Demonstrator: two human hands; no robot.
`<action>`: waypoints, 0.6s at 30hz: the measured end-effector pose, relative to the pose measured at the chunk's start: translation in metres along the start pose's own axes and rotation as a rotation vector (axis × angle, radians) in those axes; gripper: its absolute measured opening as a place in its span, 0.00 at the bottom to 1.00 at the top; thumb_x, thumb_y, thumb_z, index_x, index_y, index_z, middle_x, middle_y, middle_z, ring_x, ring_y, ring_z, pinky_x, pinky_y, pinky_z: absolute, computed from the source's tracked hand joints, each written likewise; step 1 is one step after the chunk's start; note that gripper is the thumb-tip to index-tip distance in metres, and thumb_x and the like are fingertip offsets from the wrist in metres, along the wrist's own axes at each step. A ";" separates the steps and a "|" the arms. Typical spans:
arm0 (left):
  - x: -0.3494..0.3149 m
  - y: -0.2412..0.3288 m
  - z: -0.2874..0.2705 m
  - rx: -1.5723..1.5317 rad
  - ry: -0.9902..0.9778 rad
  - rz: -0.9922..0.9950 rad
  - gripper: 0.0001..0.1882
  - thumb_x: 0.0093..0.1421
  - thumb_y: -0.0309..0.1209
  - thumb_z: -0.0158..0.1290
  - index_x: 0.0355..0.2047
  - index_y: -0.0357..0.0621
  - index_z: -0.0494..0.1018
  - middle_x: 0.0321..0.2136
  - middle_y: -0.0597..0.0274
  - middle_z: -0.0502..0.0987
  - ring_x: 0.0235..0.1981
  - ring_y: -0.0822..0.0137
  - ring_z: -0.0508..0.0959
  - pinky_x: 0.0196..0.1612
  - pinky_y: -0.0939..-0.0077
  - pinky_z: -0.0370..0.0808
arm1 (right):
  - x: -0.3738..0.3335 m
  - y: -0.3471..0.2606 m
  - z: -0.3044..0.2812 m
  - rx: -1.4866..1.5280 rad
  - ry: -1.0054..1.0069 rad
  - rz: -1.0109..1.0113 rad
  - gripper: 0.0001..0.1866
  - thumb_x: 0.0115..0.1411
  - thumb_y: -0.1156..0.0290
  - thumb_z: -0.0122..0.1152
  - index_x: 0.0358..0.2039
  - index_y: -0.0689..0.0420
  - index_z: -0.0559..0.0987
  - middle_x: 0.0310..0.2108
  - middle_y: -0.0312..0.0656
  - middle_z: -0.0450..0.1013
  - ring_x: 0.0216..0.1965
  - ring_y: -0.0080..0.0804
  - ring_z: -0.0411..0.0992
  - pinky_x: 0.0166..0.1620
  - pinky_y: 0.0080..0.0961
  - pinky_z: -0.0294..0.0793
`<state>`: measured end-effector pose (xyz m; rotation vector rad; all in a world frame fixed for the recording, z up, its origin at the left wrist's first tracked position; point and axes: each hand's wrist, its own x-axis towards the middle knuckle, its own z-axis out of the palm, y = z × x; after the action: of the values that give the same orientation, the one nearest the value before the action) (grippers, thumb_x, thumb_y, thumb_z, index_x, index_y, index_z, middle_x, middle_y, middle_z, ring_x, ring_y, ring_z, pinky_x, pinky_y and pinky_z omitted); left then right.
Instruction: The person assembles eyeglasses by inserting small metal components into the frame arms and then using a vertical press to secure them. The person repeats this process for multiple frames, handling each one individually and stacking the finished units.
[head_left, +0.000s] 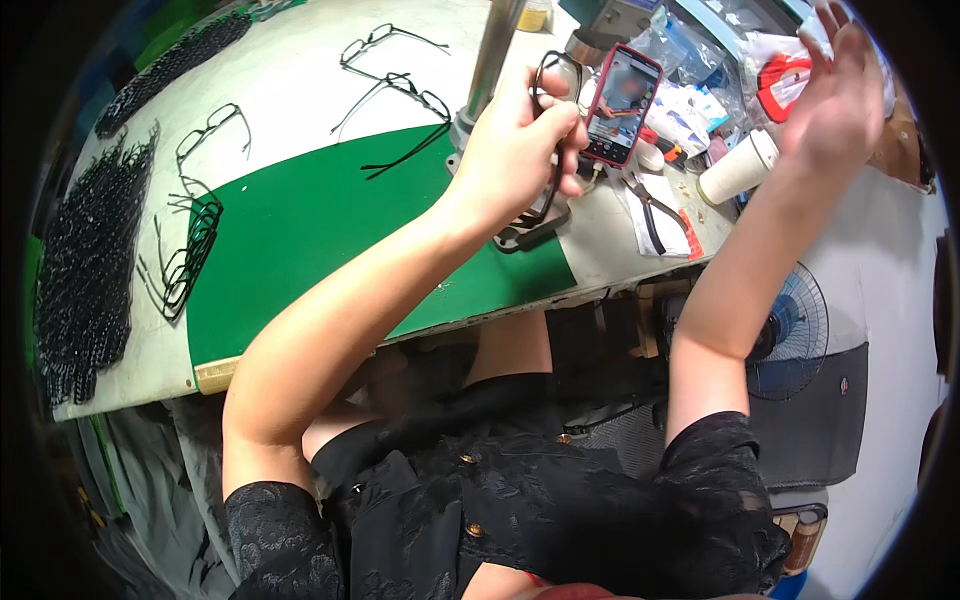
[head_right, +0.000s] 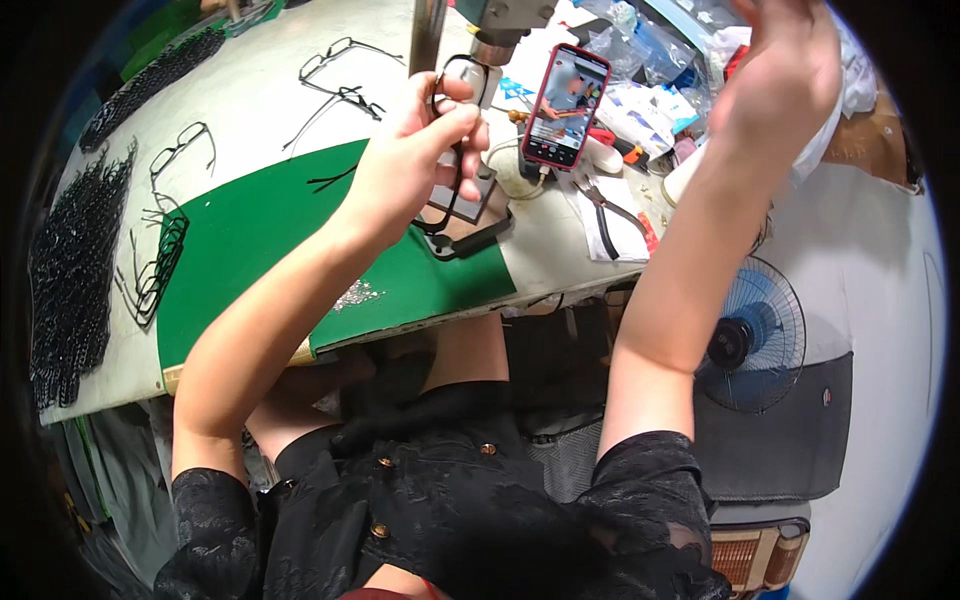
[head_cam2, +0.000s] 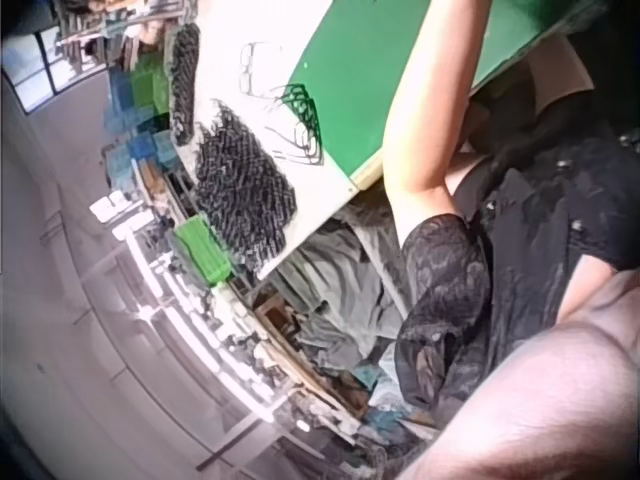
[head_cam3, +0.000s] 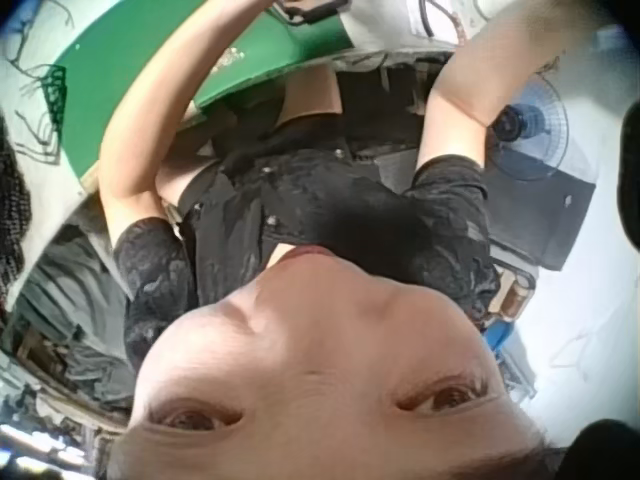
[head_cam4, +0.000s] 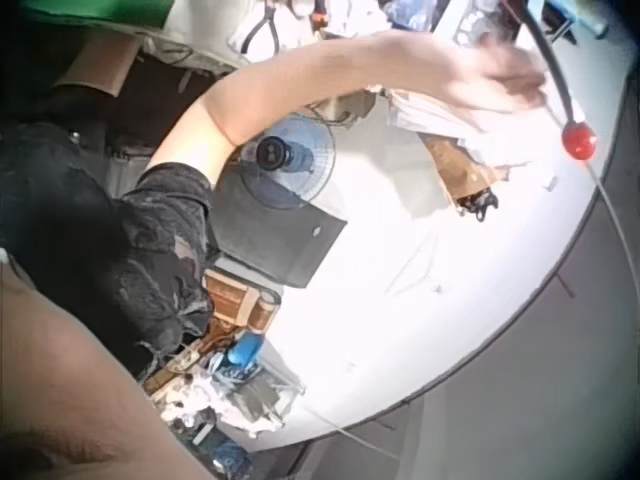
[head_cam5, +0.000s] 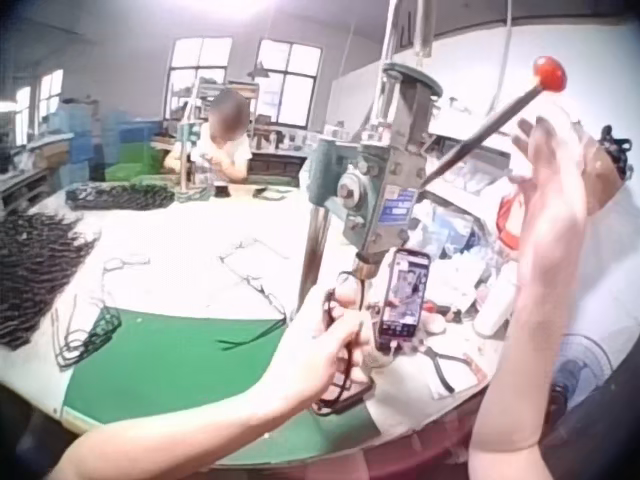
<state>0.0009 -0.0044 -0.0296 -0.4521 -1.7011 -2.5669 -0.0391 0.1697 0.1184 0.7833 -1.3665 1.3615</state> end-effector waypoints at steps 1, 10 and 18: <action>-0.001 -0.003 -0.008 0.037 -0.029 0.024 0.14 0.67 0.34 0.46 0.48 0.40 0.60 0.29 0.62 0.71 0.26 0.74 0.71 0.25 0.80 0.74 | -0.036 0.002 -0.001 -0.008 -0.026 0.045 0.14 0.65 0.71 0.49 0.44 0.69 0.72 0.38 0.48 0.72 0.39 0.32 0.71 0.48 0.31 0.68; -0.008 0.033 -0.043 0.015 0.109 0.126 0.09 0.65 0.30 0.46 0.44 0.42 0.62 0.30 0.63 0.72 0.26 0.75 0.72 0.26 0.81 0.72 | -0.273 -0.020 -0.001 -0.194 -0.950 0.211 0.17 0.45 0.75 0.66 0.39 0.57 0.79 0.32 0.44 0.67 0.33 0.43 0.68 0.36 0.34 0.71; -0.113 0.053 -0.073 0.202 0.245 0.154 0.21 0.67 0.30 0.42 0.59 0.38 0.59 0.23 0.63 0.70 0.21 0.74 0.70 0.25 0.82 0.70 | -0.283 -0.018 -0.001 -0.200 -1.161 0.225 0.18 0.48 0.75 0.66 0.42 0.57 0.78 0.31 0.41 0.68 0.33 0.39 0.68 0.36 0.32 0.70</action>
<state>0.1025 -0.1067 -0.0371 -0.2374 -1.7377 -2.2118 0.0566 0.1107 -0.1419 1.4032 -2.4885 0.8640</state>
